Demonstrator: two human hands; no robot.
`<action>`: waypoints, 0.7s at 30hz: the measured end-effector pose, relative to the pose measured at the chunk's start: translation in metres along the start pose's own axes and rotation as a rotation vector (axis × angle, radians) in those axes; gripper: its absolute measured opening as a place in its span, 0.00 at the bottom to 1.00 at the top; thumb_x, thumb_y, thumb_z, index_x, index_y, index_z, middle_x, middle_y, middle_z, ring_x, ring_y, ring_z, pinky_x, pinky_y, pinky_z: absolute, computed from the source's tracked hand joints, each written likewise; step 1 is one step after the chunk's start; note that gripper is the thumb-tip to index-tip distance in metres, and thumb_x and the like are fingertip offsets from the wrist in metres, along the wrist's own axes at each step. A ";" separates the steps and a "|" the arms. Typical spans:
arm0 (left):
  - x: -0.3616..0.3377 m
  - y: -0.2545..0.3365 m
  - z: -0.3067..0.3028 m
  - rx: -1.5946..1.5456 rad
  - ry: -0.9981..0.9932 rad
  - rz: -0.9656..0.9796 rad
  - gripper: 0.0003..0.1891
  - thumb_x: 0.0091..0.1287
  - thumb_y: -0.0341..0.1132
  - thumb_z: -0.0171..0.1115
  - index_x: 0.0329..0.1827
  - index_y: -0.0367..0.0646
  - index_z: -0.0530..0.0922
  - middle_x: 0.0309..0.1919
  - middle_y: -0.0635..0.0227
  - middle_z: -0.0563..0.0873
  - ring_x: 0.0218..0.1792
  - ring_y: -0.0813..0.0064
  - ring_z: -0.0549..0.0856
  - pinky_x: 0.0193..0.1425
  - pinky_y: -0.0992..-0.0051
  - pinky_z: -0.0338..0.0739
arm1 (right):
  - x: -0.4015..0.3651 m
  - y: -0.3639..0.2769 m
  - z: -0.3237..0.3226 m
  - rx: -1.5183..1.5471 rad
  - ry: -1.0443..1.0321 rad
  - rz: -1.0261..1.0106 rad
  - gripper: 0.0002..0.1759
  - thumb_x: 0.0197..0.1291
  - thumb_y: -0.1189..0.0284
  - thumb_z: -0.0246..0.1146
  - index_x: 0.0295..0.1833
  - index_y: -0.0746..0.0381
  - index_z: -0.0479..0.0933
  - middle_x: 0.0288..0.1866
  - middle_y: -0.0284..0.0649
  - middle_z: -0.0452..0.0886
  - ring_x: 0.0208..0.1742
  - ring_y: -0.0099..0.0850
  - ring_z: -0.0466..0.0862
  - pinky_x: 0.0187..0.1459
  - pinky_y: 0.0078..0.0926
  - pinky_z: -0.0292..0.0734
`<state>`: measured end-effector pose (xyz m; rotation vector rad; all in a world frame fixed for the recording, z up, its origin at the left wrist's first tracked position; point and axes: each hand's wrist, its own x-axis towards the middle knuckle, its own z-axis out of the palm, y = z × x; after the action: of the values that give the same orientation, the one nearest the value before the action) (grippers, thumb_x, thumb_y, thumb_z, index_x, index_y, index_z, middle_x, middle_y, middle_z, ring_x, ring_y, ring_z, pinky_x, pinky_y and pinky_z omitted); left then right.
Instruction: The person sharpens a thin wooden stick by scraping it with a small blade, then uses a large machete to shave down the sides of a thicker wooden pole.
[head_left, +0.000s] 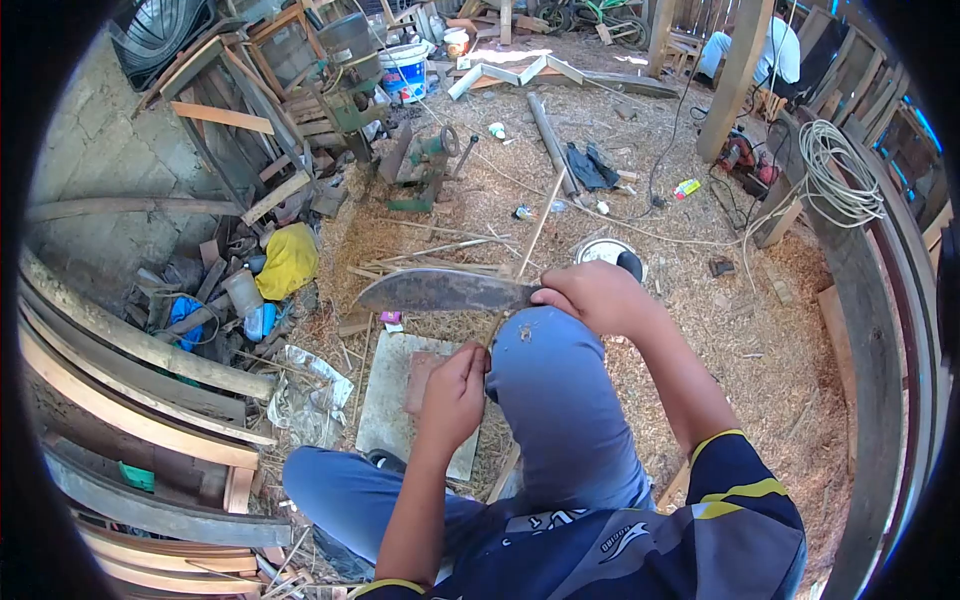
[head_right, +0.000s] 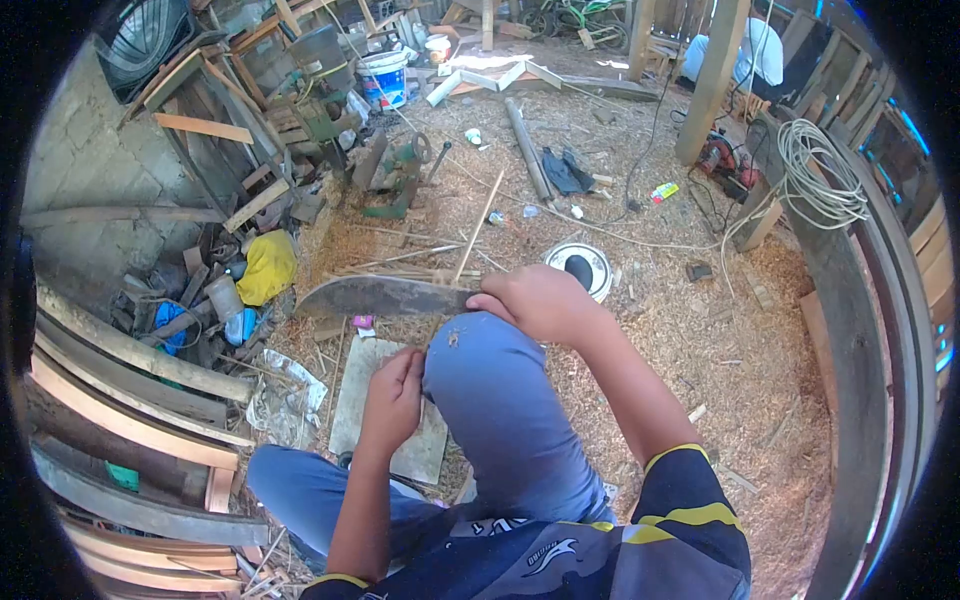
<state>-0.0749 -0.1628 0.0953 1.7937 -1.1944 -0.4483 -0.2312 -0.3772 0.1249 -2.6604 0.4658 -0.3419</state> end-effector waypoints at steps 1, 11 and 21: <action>0.002 0.001 0.003 -0.012 0.017 0.000 0.13 0.82 0.34 0.54 0.43 0.34 0.81 0.33 0.46 0.85 0.36 0.46 0.86 0.41 0.59 0.78 | 0.001 0.000 0.000 -0.001 -0.002 -0.009 0.27 0.78 0.48 0.55 0.40 0.60 0.82 0.32 0.53 0.85 0.39 0.58 0.86 0.42 0.56 0.80; -0.022 -0.013 -0.015 0.043 -0.066 -0.016 0.12 0.82 0.33 0.55 0.38 0.38 0.79 0.28 0.52 0.83 0.31 0.50 0.84 0.38 0.62 0.77 | -0.003 0.006 -0.007 0.020 0.002 0.015 0.27 0.79 0.47 0.54 0.41 0.60 0.83 0.33 0.53 0.85 0.40 0.57 0.87 0.42 0.54 0.80; -0.025 -0.022 -0.017 0.038 -0.069 -0.024 0.12 0.82 0.33 0.54 0.37 0.39 0.78 0.26 0.54 0.81 0.29 0.52 0.84 0.36 0.62 0.75 | -0.008 0.008 -0.014 -0.014 -0.001 0.029 0.27 0.78 0.47 0.54 0.42 0.60 0.83 0.33 0.52 0.86 0.39 0.57 0.87 0.41 0.53 0.80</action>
<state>-0.0626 -0.1297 0.0814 1.8398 -1.2374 -0.5085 -0.2447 -0.3862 0.1320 -2.6648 0.5079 -0.3302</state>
